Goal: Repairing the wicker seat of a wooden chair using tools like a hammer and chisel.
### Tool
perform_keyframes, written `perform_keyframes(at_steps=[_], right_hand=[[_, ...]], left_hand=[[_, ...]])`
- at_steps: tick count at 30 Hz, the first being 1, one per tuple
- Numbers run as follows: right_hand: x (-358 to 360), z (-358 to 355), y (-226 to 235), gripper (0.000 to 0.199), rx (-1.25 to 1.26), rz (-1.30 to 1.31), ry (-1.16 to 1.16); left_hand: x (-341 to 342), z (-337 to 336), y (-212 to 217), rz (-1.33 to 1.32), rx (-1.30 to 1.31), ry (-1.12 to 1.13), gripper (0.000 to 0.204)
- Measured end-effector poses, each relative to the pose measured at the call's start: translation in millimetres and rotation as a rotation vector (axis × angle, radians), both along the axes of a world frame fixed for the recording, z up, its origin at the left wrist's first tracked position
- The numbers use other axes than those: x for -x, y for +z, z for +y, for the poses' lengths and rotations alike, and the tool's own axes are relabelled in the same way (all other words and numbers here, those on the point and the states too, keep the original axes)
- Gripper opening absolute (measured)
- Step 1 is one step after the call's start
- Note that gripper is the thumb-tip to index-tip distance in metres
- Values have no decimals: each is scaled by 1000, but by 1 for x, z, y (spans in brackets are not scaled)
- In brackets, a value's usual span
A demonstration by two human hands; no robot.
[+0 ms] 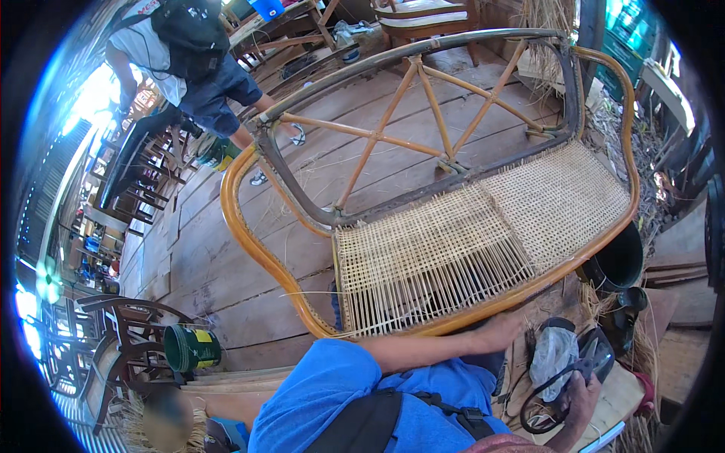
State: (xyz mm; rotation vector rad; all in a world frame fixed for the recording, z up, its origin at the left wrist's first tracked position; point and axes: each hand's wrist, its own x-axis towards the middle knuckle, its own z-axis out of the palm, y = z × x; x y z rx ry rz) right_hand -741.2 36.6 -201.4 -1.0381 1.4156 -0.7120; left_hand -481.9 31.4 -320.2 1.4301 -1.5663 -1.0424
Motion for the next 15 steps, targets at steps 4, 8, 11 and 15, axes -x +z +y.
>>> perform_keyframes(at_steps=[4, 8, 11, 15], right_hand=[[-49, 4, 12, 30, -139, -7, 90], [-80, 15, -9, 47, -165, -256, 133], [-132, 22, -13, 67, -318, -617, 211], [-178, -1, -30, 76, -553, -413, 638]], left_hand=[[18, 14, -39, -22, -29, -391, 19], [-26, 17, 21, -124, -154, -457, 30], [-118, 42, 38, -220, -212, -379, 39], [-248, 114, 53, -289, -234, 278, 23]])
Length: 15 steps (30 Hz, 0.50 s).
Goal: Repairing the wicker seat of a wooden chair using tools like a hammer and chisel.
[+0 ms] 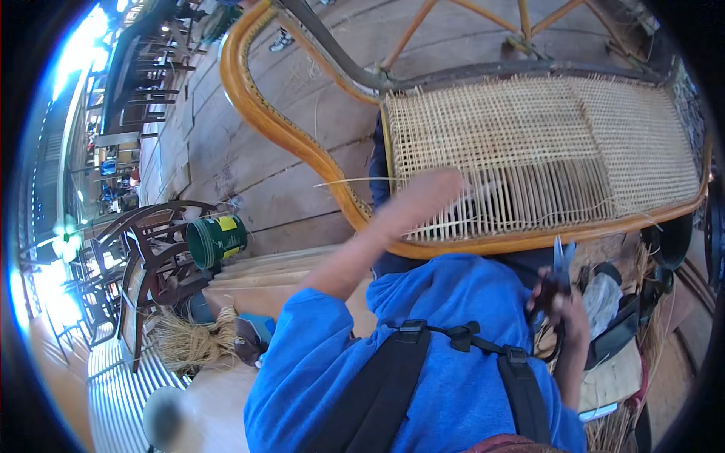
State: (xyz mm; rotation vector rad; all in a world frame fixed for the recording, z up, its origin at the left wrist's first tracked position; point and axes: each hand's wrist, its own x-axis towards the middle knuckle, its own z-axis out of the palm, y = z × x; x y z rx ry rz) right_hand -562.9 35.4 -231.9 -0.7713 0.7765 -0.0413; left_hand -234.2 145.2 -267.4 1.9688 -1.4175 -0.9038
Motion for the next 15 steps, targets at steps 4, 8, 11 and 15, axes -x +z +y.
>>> perform_keyframes(at_steps=[4, 8, 11, 15], right_hand=[[-101, -22, 6, 31, 2, 146, 75], [-189, -4, -20, 35, -118, 179, 458], [-233, 20, -35, 42, -71, 272, 699], [-257, 43, -57, 47, -29, 328, 859]], left_hand=[[-67, 58, -3, -655, -133, 38, 12], [-69, 76, -13, -528, -388, 63, 14], [-68, 80, -20, -507, -259, 155, 14], [-70, 81, -19, -524, -315, 169, 14]])
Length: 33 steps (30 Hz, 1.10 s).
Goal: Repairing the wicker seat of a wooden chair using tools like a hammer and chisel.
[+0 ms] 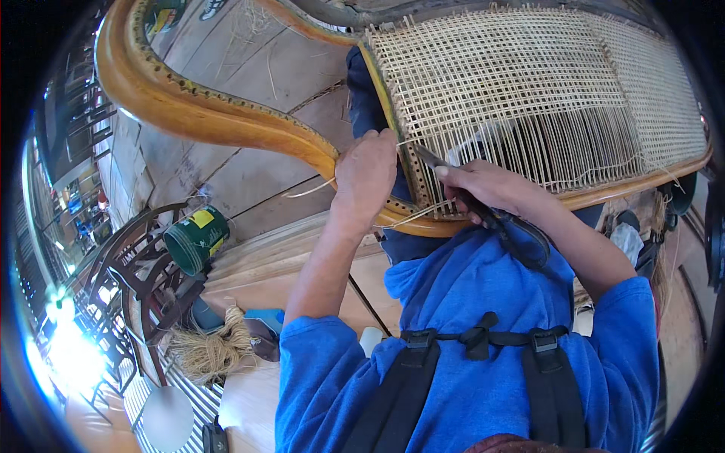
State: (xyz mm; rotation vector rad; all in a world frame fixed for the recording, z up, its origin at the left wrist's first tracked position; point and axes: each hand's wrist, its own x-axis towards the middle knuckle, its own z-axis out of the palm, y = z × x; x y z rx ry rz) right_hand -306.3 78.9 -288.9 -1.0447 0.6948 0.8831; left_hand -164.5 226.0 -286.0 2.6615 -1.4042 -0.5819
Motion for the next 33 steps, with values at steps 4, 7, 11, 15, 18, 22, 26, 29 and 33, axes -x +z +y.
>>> perform_keyframes(at_steps=[4, 7, 11, 15, 18, 22, 26, 29, 33], right_hand=[[-11, 13, -6, 48, 9, -37, 82], [-15, 21, -11, 53, 35, -19, 36], [-21, 22, -12, 48, 28, 19, 50], [-20, 22, -16, 47, 29, -49, 50], [-19, 20, -13, 47, 56, -92, 46], [-20, 21, -18, 48, 63, -128, 36], [-26, 21, -18, 49, 110, -163, 51], [-27, 23, -20, 60, 234, -221, 141], [-19, 14, 2, 57, 349, -239, 238]], left_hand=[[-2, 1, 0, -21, -40, -18, 14], [-1, 3, -3, -53, -53, -53, 14], [-2, 1, -3, -41, -55, -57, 14], [-2, 0, -2, -56, -62, -56, 15], [-2, -4, 2, -54, -109, -62, 11], [-1, -4, 3, -53, -190, -71, 10], [-1, -4, 2, -75, -175, -106, 10], [0, -5, 4, -77, -148, -111, 11], [2, -2, 13, -56, -138, -103, 12]])
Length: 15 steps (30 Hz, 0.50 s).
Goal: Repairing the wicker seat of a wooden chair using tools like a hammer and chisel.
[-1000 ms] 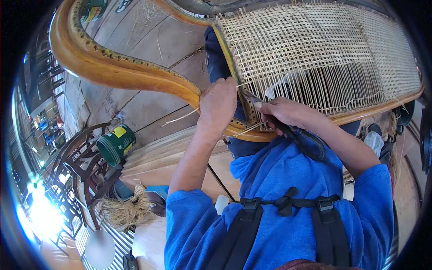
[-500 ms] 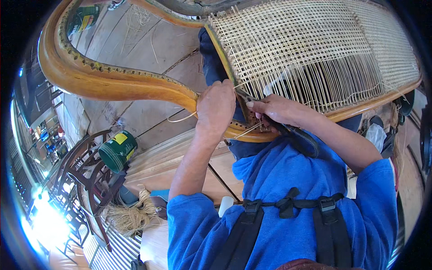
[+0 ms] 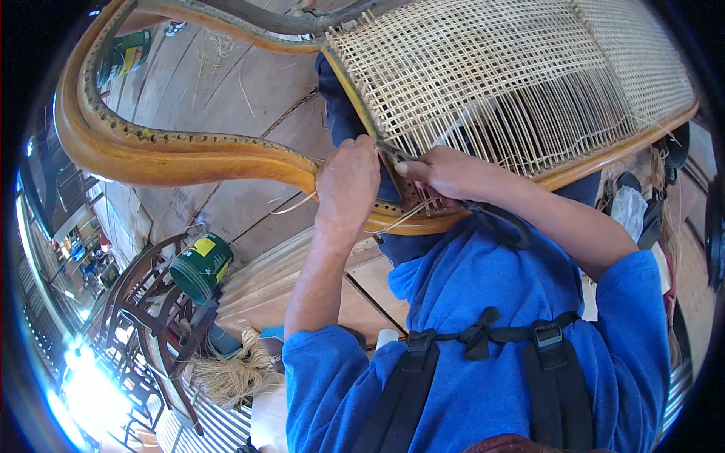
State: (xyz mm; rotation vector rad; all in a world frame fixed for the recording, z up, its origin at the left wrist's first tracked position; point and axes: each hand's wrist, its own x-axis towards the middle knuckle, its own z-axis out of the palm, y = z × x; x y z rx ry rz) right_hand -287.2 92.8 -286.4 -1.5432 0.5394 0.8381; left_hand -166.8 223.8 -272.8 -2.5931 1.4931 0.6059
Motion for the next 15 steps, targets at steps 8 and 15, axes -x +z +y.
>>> perform_keyframes(at_steps=[8, 15], right_hand=[[255, -73, 67, 43, 478, 13, -839], [377, 33, -56, 51, 672, 381, -875]], left_hand=[[9, 29, 34, -98, 703, 700, 17], [19, 29, 18, 134, 900, 1175, 56]])
